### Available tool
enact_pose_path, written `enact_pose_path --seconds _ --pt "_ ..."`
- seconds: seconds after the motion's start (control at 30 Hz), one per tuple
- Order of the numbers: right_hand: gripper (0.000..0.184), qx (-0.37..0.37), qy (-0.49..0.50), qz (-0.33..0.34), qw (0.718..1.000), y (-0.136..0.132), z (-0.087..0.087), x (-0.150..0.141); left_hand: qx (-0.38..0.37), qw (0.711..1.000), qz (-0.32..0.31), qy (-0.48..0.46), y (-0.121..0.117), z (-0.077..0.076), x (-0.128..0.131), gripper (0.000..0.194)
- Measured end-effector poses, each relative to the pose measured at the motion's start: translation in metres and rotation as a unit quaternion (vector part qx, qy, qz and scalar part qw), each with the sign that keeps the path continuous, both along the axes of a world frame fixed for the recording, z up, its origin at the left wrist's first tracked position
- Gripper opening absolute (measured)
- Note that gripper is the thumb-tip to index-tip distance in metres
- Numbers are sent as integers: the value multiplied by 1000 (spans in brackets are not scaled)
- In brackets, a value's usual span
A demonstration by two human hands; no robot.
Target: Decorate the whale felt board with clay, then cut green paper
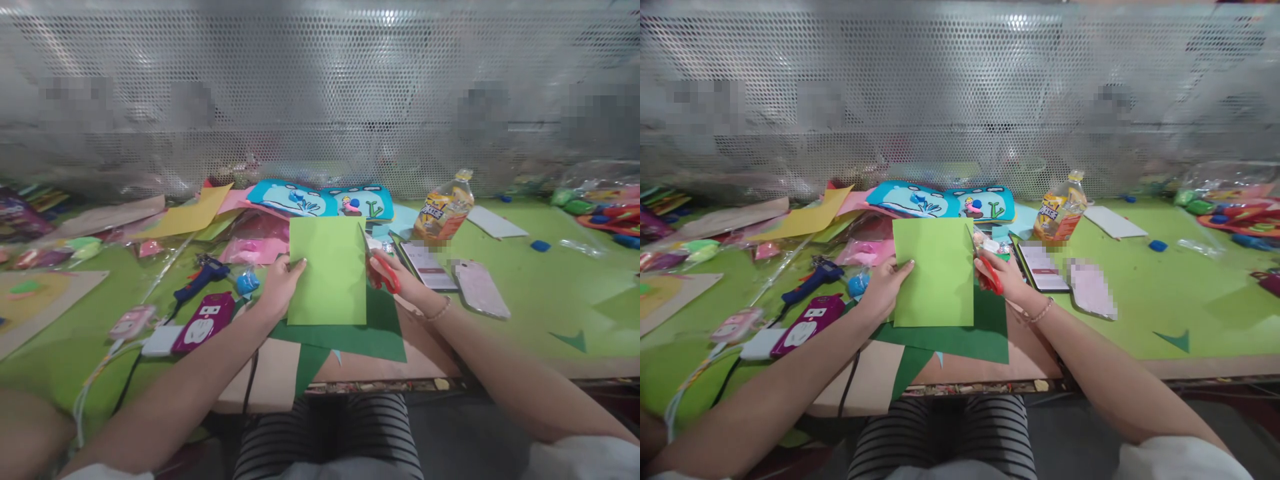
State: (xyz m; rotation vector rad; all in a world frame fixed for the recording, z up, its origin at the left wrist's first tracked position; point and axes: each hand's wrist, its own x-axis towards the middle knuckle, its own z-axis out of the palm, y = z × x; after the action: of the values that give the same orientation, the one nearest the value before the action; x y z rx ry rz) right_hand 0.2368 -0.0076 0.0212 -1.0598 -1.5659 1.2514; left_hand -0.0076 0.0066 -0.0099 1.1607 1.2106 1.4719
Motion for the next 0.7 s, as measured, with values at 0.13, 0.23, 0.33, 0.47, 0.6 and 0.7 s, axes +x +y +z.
enact_pose_path --seconds 0.13,0.23,0.33,0.47,0.6,0.7 --pt "45 13 -26 2 1000 1 -2 2 -8 1000 2 5 -1 1 0 30" --pt "46 11 -32 4 999 2 -3 3 -10 1000 7 7 -1 2 0 30" --pt "47 10 -31 7 999 3 -4 3 -10 1000 6 7 -1 2 0 31" --pt "48 15 -38 6 999 3 -3 2 0 1000 2 9 0 2 -1 32" --pt "49 8 -32 3 999 2 -1 2 10 1000 -4 18 0 1 -2 30" --pt "48 7 -15 2 1000 1 0 2 6 1000 -13 20 -1 2 -1 30"
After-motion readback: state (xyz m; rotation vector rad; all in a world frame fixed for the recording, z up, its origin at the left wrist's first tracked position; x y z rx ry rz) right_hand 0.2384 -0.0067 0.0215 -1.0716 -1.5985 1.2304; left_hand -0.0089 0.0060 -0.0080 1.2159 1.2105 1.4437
